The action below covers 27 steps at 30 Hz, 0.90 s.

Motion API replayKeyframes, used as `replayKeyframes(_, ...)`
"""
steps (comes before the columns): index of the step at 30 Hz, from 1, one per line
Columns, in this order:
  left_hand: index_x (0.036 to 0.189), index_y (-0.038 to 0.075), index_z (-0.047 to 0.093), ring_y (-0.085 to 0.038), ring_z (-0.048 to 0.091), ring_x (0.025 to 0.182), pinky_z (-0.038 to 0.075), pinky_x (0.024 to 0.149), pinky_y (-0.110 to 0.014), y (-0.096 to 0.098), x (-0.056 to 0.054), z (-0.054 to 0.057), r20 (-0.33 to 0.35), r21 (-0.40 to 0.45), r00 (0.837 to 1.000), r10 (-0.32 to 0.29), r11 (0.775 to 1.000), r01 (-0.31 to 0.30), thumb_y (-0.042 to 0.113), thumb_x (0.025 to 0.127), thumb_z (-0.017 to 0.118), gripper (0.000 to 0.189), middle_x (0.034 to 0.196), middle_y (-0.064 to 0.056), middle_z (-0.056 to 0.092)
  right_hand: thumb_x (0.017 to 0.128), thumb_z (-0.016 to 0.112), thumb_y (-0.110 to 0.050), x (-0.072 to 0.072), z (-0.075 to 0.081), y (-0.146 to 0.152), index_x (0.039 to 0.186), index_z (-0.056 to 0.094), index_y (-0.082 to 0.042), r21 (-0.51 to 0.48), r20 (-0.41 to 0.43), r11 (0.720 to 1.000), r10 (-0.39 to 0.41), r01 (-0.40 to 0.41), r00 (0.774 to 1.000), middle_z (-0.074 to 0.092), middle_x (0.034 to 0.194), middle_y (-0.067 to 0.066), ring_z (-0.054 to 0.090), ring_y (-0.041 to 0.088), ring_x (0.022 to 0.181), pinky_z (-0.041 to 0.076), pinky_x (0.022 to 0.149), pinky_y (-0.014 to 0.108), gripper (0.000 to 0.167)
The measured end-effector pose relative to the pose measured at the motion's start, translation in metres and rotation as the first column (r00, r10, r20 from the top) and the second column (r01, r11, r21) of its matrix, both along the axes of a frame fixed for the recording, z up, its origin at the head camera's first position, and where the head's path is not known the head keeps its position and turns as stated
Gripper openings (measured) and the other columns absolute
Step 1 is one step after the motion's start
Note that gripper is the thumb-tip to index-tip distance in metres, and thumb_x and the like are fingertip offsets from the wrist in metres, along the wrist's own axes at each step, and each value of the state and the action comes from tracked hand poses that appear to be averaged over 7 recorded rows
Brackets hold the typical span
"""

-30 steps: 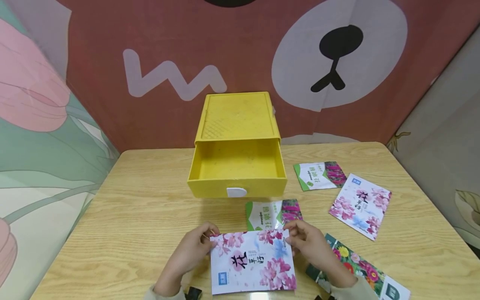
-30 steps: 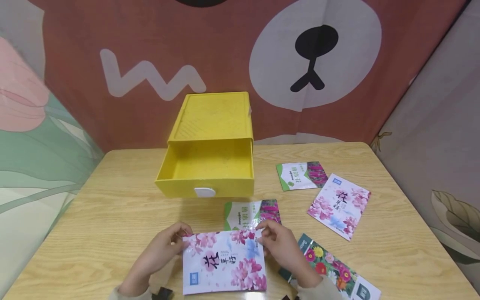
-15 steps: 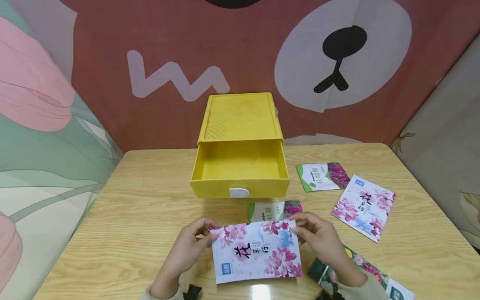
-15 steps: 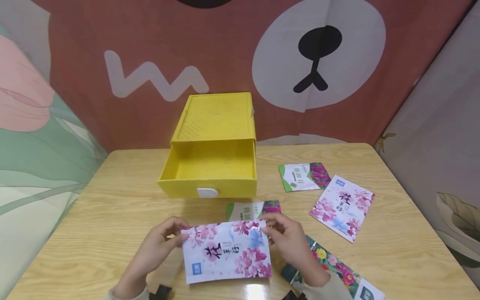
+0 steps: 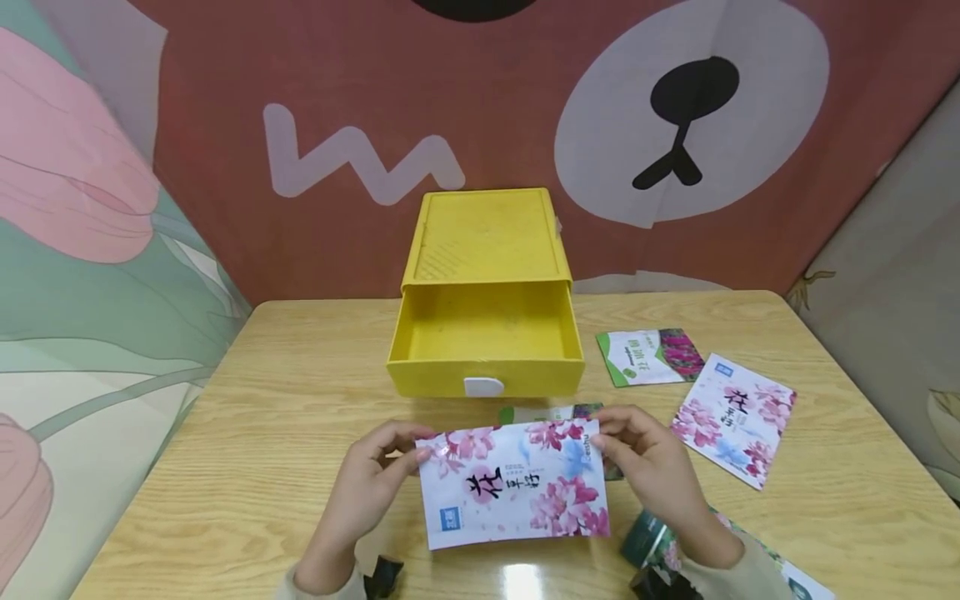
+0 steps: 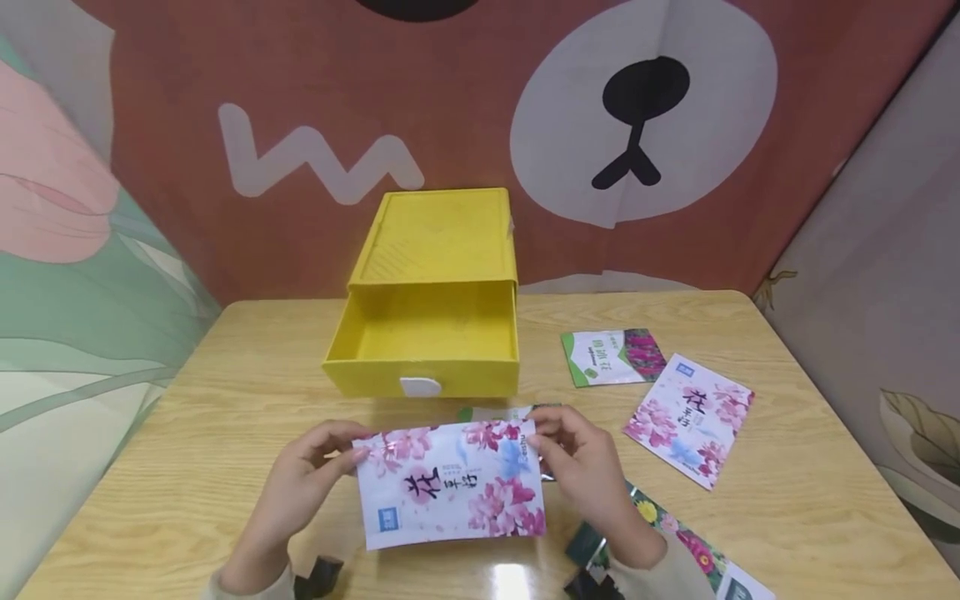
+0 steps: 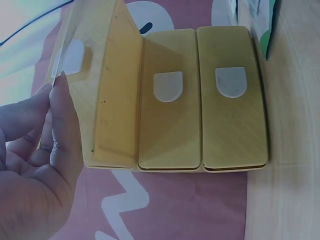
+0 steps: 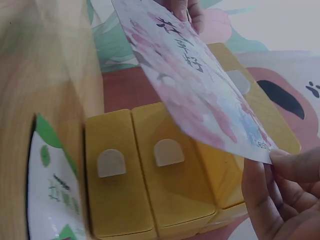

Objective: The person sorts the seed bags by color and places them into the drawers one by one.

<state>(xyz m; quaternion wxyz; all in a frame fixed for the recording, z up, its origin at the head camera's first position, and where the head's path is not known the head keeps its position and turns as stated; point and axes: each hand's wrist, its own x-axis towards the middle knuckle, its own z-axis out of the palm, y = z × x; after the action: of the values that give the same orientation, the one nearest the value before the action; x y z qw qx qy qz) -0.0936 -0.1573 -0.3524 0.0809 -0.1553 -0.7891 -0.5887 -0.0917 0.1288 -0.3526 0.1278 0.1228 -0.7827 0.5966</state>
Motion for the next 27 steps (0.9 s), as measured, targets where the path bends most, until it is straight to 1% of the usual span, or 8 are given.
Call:
replayKeyframes(5, 0.091, 0.004, 0.063, -0.012, 0.053, 0.067, 0.050, 0.052, -0.030, 0.000, -0.001, 0.003, -0.091, 0.046, 0.996, -0.021, 0.999, 0.025, -0.004, 0.077, 0.060, 0.017, 0.081, -0.005, 0.059, 0.076, 0.056, 0.011, 0.001, 0.009, 0.000, 0.093, 0.057, 0.003, -0.012, -0.027, 1.000, -0.013, 0.012, 1.000, 0.056, 0.070, 0.001, 0.050, 0.012, 0.052, 0.044, 0.041, 0.024, 0.019)
replayKeyframes(10, 0.092, 0.000, 0.062, -0.011, 0.053, 0.067, 0.050, 0.052, -0.030, -0.001, -0.002, 0.008, -0.158, 0.078, 0.987, -0.024, 0.996, 0.037, -0.009, 0.076, 0.058, 0.018, 0.081, -0.007, 0.058, 0.076, 0.057, 0.010, -0.002, 0.015, 0.001, 0.091, 0.057, 0.003, 0.012, -0.103, 1.000, -0.013, 0.014, 0.995, 0.056, 0.071, 0.000, 0.050, 0.011, 0.053, 0.044, 0.043, 0.025, 0.017)
replayKeyframes(12, 0.092, 0.000, 0.062, -0.011, 0.053, 0.068, 0.050, 0.052, -0.029, -0.001, -0.004, 0.011, -0.169, 0.078, 0.985, -0.019, 0.996, 0.033, -0.009, 0.076, 0.058, 0.019, 0.081, -0.006, 0.057, 0.076, 0.056, 0.011, -0.006, 0.014, 0.003, 0.093, 0.057, 0.003, -0.002, -0.149, 1.000, 0.015, -0.015, 0.989, 0.057, 0.072, 0.000, 0.051, 0.010, 0.055, 0.043, 0.043, 0.023, 0.019)
replayKeyframes(15, 0.093, 0.000, 0.062, -0.012, 0.052, 0.071, 0.049, 0.053, -0.028, -0.002, -0.006, 0.017, -0.182, 0.072, 0.983, -0.020, 0.997, 0.033, -0.010, 0.076, 0.057, 0.020, 0.083, -0.006, 0.057, 0.078, 0.057, 0.007, -0.009, 0.017, 0.003, 0.093, 0.058, 0.000, 0.015, -0.182, 1.000, 0.024, -0.022, 0.983, 0.057, 0.072, -0.001, 0.051, 0.009, 0.055, 0.044, 0.045, 0.023, 0.017)
replayKeyframes(18, 0.094, 0.000, 0.062, -0.013, 0.052, 0.072, 0.050, 0.054, -0.029, -0.002, -0.007, 0.022, -0.171, 0.070, 0.985, -0.017, 0.997, 0.029, -0.010, 0.076, 0.057, 0.021, 0.085, -0.006, 0.058, 0.078, 0.057, 0.007, -0.010, 0.022, 0.002, 0.093, 0.058, 0.001, 0.034, -0.215, 0.999, 0.023, -0.016, 0.976, 0.057, 0.071, 0.003, 0.051, 0.009, 0.054, 0.043, 0.045, 0.021, 0.016)
replayKeyframes(19, 0.094, -0.001, 0.061, -0.013, 0.052, 0.072, 0.050, 0.054, -0.029, -0.002, -0.007, 0.024, -0.175, 0.070, 0.984, -0.017, 0.997, 0.030, -0.011, 0.076, 0.057, 0.021, 0.085, -0.006, 0.058, 0.077, 0.058, 0.006, -0.009, 0.026, 0.000, 0.091, 0.058, 0.001, 0.050, -0.211, 0.999, 0.004, 0.007, 0.977, 0.057, 0.070, 0.003, 0.051, 0.010, 0.053, 0.044, 0.045, 0.022, 0.015)
replayKeyframes(23, 0.091, -0.001, 0.061, -0.012, 0.052, 0.069, 0.049, 0.052, -0.029, -0.001, -0.009, 0.029, -0.193, 0.069, 0.981, 0.008, 0.998, 0.006, -0.012, 0.074, 0.058, 0.021, 0.081, -0.006, 0.058, 0.073, 0.056, 0.017, -0.011, 0.031, -0.002, 0.092, 0.056, 0.005, 0.048, -0.253, 0.999, 0.017, -0.005, 0.967, 0.057, 0.071, 0.001, 0.051, 0.010, 0.053, 0.044, 0.046, 0.021, 0.023)
replayKeyframes(27, 0.089, -0.001, 0.061, -0.012, 0.052, 0.068, 0.049, 0.052, -0.027, 0.000, -0.013, 0.034, -0.209, 0.081, 0.977, 0.039, 0.996, -0.023, -0.013, 0.074, 0.058, 0.020, 0.079, -0.006, 0.058, 0.071, 0.055, 0.019, -0.013, 0.036, -0.002, 0.092, 0.056, 0.005, 0.058, -0.280, 0.998, 0.024, -0.008, 0.960, 0.057, 0.071, 0.002, 0.051, 0.010, 0.054, 0.045, 0.047, 0.021, 0.025)
